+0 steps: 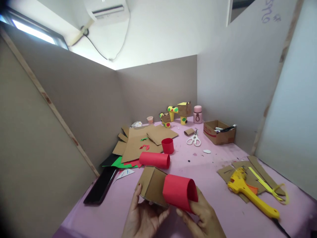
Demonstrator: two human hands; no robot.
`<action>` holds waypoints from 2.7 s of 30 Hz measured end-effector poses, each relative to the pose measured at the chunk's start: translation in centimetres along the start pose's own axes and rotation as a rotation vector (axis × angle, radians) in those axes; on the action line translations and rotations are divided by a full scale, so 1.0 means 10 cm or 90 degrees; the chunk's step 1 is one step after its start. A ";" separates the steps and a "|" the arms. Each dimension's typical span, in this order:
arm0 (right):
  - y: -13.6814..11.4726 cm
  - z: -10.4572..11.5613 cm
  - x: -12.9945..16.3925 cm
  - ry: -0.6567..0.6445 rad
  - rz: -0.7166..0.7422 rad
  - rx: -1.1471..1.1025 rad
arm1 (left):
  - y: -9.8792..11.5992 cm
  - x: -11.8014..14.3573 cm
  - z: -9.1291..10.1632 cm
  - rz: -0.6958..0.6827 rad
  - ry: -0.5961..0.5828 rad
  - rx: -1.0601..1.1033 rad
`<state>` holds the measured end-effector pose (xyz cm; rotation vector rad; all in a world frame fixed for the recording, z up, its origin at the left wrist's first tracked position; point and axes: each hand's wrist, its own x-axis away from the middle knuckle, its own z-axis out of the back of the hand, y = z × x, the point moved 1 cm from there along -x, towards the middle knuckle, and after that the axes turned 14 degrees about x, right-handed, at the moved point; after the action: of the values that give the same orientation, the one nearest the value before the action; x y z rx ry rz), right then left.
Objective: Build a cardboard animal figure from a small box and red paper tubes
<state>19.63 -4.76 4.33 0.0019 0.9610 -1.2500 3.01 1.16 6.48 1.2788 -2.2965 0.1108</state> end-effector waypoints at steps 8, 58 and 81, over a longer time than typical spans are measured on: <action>-0.21 0.08 -0.11 0.000 0.132 0.089 | -0.03 -0.01 0.04 0.067 -0.153 0.077; -0.54 0.21 -0.32 -0.235 0.006 0.165 | -0.02 -0.15 0.34 0.101 -0.327 0.017; -0.47 0.20 -0.26 0.123 0.243 0.281 | -0.15 -0.07 0.26 0.119 -0.263 0.105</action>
<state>17.12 -5.40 9.39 0.6338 0.7832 -1.0928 3.47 0.07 3.63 1.2556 -2.8120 0.1096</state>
